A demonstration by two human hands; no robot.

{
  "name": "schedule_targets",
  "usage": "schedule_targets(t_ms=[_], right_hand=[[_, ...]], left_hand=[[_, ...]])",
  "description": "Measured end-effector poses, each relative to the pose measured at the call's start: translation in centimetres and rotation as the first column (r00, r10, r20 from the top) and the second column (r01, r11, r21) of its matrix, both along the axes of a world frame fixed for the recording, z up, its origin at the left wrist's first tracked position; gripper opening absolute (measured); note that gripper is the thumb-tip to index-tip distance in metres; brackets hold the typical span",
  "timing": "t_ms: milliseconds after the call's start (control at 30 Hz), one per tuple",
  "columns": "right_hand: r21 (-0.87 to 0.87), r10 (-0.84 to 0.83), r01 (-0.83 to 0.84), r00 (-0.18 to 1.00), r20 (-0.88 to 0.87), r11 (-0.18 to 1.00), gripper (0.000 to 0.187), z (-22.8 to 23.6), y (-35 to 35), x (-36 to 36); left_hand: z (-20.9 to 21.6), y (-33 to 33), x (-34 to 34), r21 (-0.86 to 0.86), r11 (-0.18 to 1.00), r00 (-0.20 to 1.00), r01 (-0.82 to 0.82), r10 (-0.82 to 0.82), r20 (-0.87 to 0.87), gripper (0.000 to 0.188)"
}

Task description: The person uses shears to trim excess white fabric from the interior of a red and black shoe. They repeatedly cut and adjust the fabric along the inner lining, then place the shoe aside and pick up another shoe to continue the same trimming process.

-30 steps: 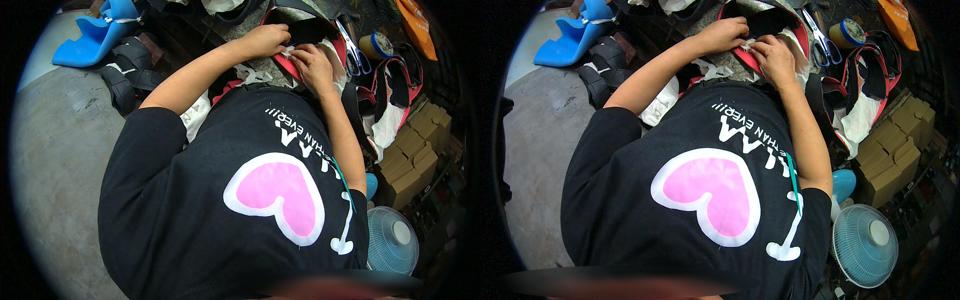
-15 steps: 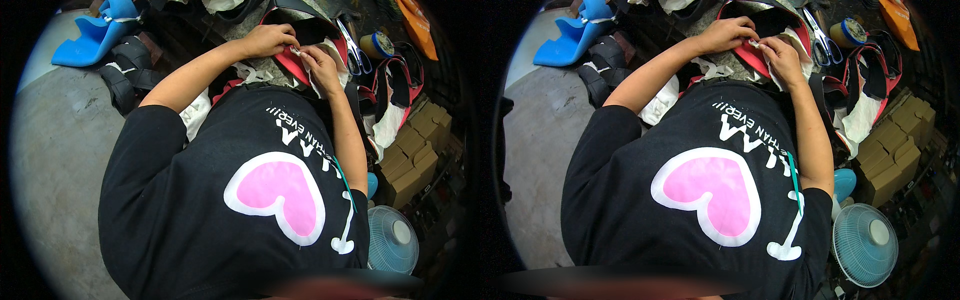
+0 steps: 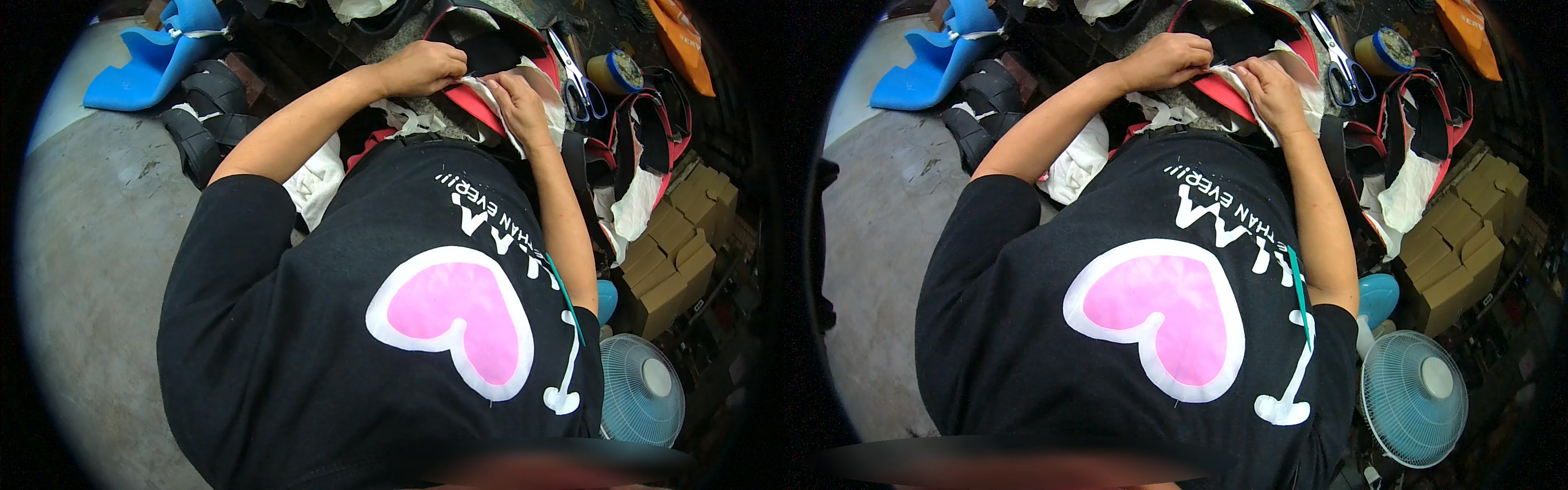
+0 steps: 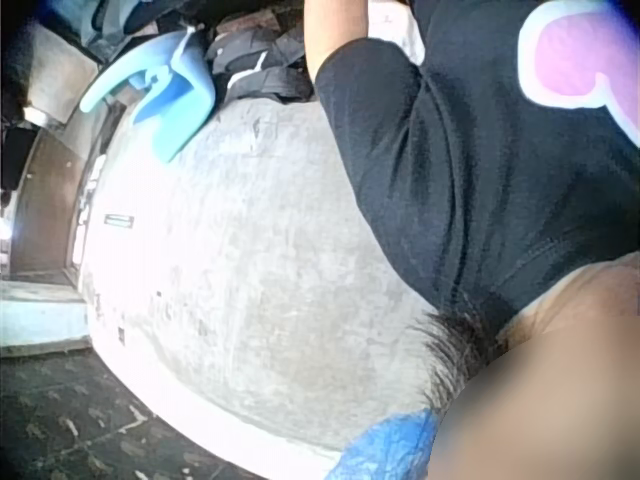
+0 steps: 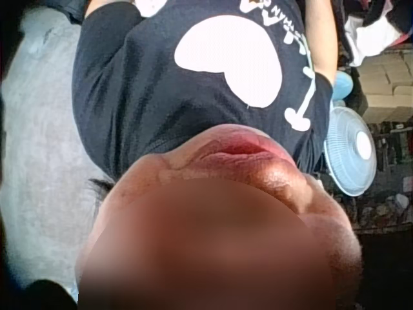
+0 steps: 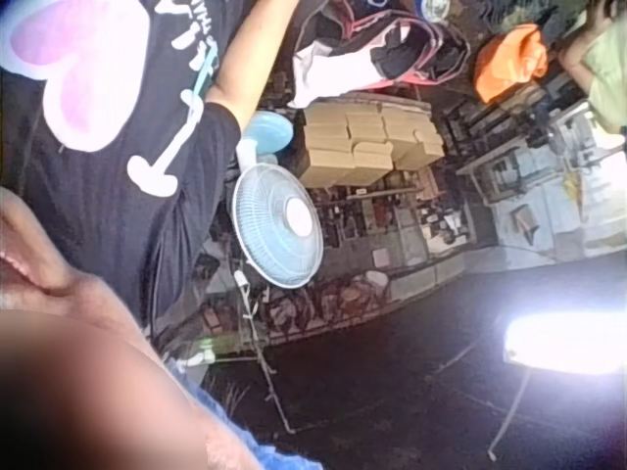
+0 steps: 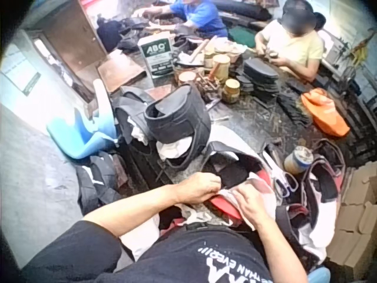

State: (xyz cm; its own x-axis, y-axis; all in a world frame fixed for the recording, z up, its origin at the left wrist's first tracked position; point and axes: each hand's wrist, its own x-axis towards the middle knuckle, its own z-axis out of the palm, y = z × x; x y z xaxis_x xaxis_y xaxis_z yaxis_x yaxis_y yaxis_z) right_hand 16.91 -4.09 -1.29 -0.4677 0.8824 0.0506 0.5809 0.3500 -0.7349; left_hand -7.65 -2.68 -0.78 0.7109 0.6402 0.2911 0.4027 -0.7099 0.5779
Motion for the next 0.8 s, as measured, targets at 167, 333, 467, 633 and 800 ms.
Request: schedule_targets(t_ms=[167, 333, 467, 633, 800], right_hand=[[0.015, -0.006, 0.006, 1.000, 0.007, 1.000, 0.024, 1.4, -0.9, -1.0], [0.115, -0.056, 0.031, 0.972, 0.228, 0.993, 0.032, 2.2, -1.3, -1.7], [-0.268, -0.123, 0.135, 0.991, 0.060, 0.954, 0.023, 0.6, -0.1, -1.1], [-0.363, -0.167, 0.117, 0.980, -0.109, 0.924, 0.021, -1.6, 0.8, -0.7], [-0.320, -0.160, 0.141, 0.987, -0.034, 0.937, 0.025, -2.0, 1.0, -0.6]], left_hand=[[0.9, -0.4, -0.2, 0.025, 1.000, 1.000, 0.006, -0.006, 0.004, 0.011], [0.4, -1.0, 0.8, -0.090, 0.975, 0.977, -0.204, 0.208, 0.039, 0.011], [-0.1, -0.7, 0.9, -0.188, 0.931, 0.941, -0.313, 0.331, 0.073, 0.012], [0.2, -0.1, 1.7, -0.210, 0.889, 0.911, -0.407, 0.412, -0.022, 0.016], [0.3, -0.3, 3.0, -0.252, 0.872, 0.903, -0.419, 0.429, -0.014, 0.020]])
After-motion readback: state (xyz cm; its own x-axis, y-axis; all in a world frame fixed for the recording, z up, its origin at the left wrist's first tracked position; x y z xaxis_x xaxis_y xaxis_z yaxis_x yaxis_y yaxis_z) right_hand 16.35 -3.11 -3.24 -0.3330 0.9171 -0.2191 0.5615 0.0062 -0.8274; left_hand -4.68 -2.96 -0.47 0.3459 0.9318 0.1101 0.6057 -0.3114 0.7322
